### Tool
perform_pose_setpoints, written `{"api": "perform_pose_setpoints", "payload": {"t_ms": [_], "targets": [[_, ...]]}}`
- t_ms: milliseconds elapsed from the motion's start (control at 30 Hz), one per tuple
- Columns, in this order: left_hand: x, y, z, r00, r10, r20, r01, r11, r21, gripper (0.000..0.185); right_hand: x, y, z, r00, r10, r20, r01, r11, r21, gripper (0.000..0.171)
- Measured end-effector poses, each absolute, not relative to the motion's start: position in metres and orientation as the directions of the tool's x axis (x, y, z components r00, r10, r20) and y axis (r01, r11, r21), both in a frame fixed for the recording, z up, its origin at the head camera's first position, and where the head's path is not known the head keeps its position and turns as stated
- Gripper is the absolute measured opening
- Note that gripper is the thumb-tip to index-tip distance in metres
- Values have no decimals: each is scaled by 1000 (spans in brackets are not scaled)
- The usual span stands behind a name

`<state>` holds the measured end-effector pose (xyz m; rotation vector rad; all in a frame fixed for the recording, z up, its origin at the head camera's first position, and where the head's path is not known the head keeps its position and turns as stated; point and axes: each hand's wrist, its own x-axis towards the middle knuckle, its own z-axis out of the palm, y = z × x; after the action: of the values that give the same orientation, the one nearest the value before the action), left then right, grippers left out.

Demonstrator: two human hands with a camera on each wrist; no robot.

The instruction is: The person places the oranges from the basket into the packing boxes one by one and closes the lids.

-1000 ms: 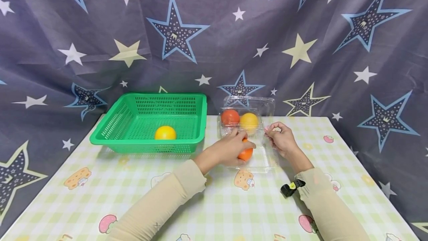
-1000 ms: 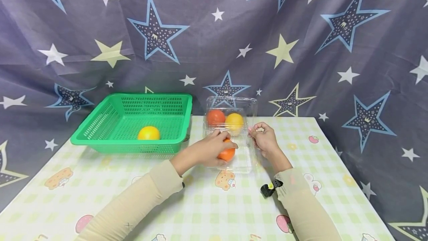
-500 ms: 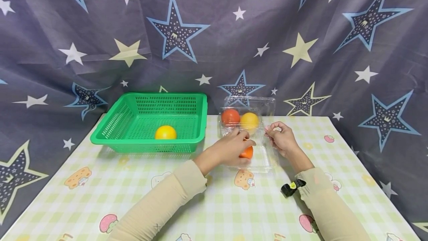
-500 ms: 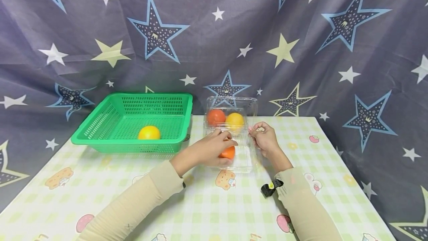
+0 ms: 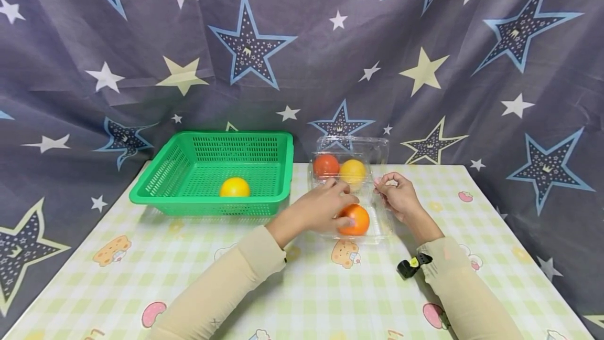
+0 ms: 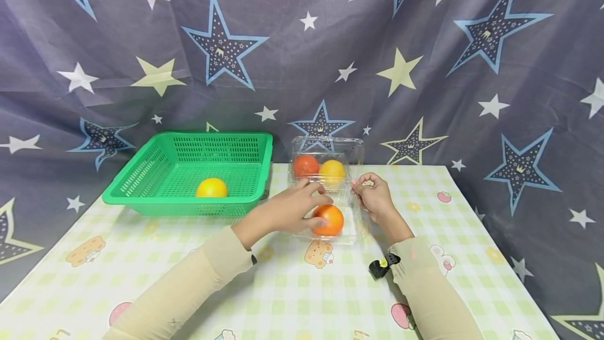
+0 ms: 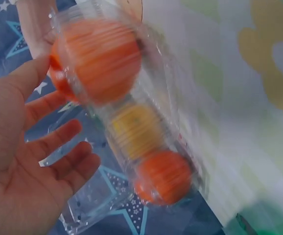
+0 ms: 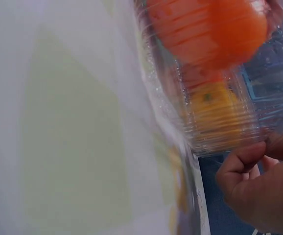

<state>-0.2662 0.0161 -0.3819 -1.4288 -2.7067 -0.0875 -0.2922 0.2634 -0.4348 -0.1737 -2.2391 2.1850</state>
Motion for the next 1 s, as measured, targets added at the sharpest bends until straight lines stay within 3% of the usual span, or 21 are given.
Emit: {"api": "perform_pose_setpoints", "payload": {"t_ms": [633, 1000], "targets": [[-278, -46, -359, -660, 728, 185, 745, 666, 37, 50, -293, 264, -437, -995, 81, -65, 68, 31, -997, 14], [-289, -94, -353, -716, 660, 227, 683, 730, 36, 41, -294, 266, -437, -993, 89, -77, 79, 22, -997, 14]]}}
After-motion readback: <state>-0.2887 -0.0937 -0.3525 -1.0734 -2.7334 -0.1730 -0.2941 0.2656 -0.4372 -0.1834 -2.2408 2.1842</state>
